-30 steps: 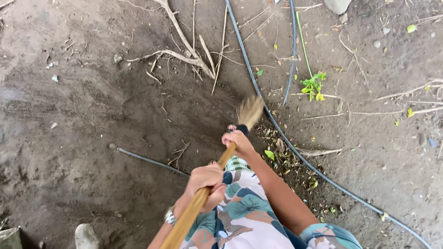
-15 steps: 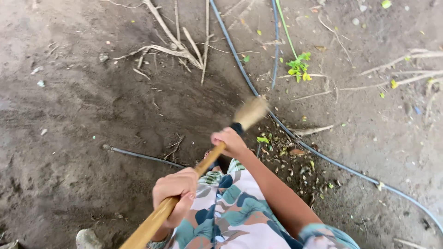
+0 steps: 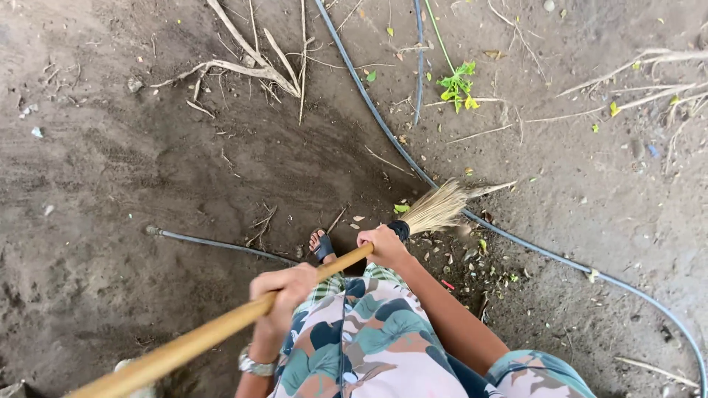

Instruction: Sweeping a dirt floor outdoors using a broom.

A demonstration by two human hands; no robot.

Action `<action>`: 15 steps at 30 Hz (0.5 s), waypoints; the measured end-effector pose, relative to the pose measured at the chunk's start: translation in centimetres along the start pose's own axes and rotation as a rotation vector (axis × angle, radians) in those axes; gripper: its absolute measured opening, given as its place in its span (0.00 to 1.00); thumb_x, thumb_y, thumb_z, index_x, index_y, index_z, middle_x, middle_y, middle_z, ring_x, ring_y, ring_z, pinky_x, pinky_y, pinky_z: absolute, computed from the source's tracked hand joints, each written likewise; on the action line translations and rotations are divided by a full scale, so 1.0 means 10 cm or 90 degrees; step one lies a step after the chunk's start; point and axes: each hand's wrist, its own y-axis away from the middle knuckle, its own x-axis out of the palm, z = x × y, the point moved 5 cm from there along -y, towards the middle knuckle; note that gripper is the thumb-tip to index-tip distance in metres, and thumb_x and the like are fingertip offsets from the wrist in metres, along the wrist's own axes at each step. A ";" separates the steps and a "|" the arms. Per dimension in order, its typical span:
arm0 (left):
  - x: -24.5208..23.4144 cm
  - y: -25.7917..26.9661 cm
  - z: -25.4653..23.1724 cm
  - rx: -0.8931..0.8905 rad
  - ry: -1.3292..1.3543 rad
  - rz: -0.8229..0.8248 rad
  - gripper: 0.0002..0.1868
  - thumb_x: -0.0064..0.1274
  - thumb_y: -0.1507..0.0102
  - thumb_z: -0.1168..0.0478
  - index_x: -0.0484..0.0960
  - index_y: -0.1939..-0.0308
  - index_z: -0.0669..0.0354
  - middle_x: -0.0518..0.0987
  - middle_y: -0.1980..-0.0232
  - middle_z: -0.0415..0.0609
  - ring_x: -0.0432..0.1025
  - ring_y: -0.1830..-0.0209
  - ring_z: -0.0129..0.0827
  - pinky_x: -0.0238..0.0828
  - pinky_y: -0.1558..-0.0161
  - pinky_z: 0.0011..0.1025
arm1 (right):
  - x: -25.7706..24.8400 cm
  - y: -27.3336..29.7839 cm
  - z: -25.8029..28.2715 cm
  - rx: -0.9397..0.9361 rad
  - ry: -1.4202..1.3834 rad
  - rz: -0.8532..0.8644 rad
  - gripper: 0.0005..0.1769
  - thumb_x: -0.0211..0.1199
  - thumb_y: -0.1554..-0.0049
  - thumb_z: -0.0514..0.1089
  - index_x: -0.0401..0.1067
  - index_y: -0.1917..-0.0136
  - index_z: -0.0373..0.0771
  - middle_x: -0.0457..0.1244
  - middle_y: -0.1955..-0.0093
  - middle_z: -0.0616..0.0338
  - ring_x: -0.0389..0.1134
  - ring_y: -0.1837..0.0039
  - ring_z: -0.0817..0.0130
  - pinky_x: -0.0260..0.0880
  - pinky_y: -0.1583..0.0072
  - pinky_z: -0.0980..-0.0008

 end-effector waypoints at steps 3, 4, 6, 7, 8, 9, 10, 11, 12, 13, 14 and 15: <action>-0.06 0.06 -0.24 0.082 0.116 -0.002 0.16 0.46 0.40 0.69 0.62 0.81 0.64 0.65 0.79 0.45 0.59 0.77 0.31 0.61 0.67 0.32 | -0.12 -0.13 0.24 0.006 0.036 -0.002 0.07 0.64 0.59 0.36 0.70 0.66 0.46 0.64 0.71 0.57 0.69 0.64 0.53 0.66 0.60 0.58; 0.01 0.07 -0.42 0.116 0.063 0.004 0.15 0.46 0.41 0.69 0.63 0.81 0.65 0.65 0.80 0.45 0.60 0.78 0.32 0.62 0.68 0.33 | -0.15 -0.19 0.36 -0.048 0.054 -0.034 0.06 0.64 0.57 0.37 0.70 0.65 0.46 0.64 0.71 0.57 0.68 0.64 0.52 0.65 0.60 0.56; 0.15 0.11 -0.63 0.148 0.007 0.006 0.14 0.47 0.42 0.69 0.64 0.82 0.66 0.65 0.81 0.46 0.61 0.79 0.33 0.63 0.69 0.35 | -0.12 -0.33 0.53 -0.104 0.068 -0.063 0.05 0.65 0.54 0.38 0.71 0.65 0.46 0.64 0.70 0.58 0.67 0.63 0.51 0.64 0.59 0.54; 0.26 0.12 -0.69 0.193 -0.034 0.031 0.13 0.48 0.44 0.69 0.64 0.82 0.65 0.65 0.81 0.46 0.61 0.81 0.32 0.62 0.71 0.34 | -0.10 -0.41 0.59 -0.151 0.015 -0.058 0.05 0.64 0.55 0.38 0.70 0.64 0.45 0.64 0.70 0.59 0.67 0.63 0.53 0.65 0.59 0.55; 0.37 0.13 -0.75 0.238 -0.076 0.055 0.13 0.49 0.46 0.69 0.64 0.83 0.64 0.66 0.82 0.45 0.62 0.82 0.31 0.62 0.72 0.33 | -0.08 -0.48 0.66 -0.198 -0.037 -0.054 0.06 0.64 0.55 0.39 0.68 0.64 0.44 0.63 0.70 0.61 0.68 0.64 0.56 0.66 0.58 0.56; 0.43 0.17 -0.61 0.238 -0.077 0.053 0.13 0.49 0.46 0.69 0.64 0.83 0.64 0.66 0.82 0.45 0.62 0.82 0.31 0.62 0.72 0.33 | -0.06 -0.44 0.60 -0.199 -0.038 -0.053 0.06 0.64 0.55 0.39 0.68 0.64 0.44 0.63 0.70 0.61 0.68 0.64 0.56 0.66 0.58 0.56; 0.50 0.19 -0.46 0.225 -0.134 0.067 0.14 0.51 0.46 0.69 0.63 0.83 0.64 0.63 0.82 0.46 0.60 0.81 0.32 0.58 0.72 0.33 | -0.03 -0.39 0.56 -0.225 -0.053 -0.048 0.06 0.64 0.56 0.39 0.68 0.64 0.43 0.63 0.70 0.61 0.68 0.64 0.56 0.65 0.57 0.57; 0.57 0.22 -0.31 0.212 -0.191 0.083 0.16 0.53 0.47 0.69 0.61 0.83 0.64 0.60 0.81 0.47 0.57 0.80 0.33 0.55 0.73 0.33 | -0.01 -0.35 0.53 -0.251 -0.067 -0.043 0.07 0.64 0.57 0.38 0.68 0.64 0.41 0.63 0.70 0.61 0.67 0.64 0.56 0.64 0.56 0.57; 0.57 0.24 -0.19 0.212 -0.192 0.082 0.16 0.53 0.47 0.69 0.61 0.83 0.64 0.60 0.81 0.47 0.57 0.80 0.33 0.55 0.73 0.33 | 0.04 -0.16 0.38 -0.252 -0.068 -0.043 0.07 0.64 0.57 0.38 0.68 0.64 0.41 0.63 0.70 0.61 0.67 0.64 0.56 0.64 0.56 0.57; 0.54 0.24 -0.04 0.138 -0.134 0.059 0.14 0.50 0.46 0.69 0.61 0.82 0.65 0.62 0.81 0.47 0.60 0.80 0.32 0.57 0.74 0.32 | 0.14 0.00 0.20 -0.183 -0.079 0.009 0.05 0.63 0.55 0.37 0.68 0.64 0.41 0.63 0.70 0.59 0.68 0.64 0.55 0.65 0.58 0.60; 0.50 0.25 0.12 0.065 -0.077 0.037 0.13 0.48 0.45 0.70 0.61 0.82 0.66 0.65 0.81 0.46 0.62 0.80 0.31 0.60 0.76 0.31 | 0.24 0.17 0.01 -0.113 -0.090 0.061 0.04 0.62 0.54 0.36 0.69 0.64 0.42 0.63 0.69 0.57 0.68 0.64 0.55 0.66 0.59 0.63; 0.52 0.29 0.09 0.068 -0.078 0.029 0.13 0.48 0.45 0.70 0.61 0.82 0.66 0.65 0.81 0.46 0.62 0.80 0.31 0.60 0.76 0.31 | 0.19 0.26 0.03 -0.119 -0.088 0.067 0.04 0.62 0.54 0.36 0.69 0.64 0.42 0.63 0.69 0.57 0.68 0.64 0.55 0.66 0.59 0.63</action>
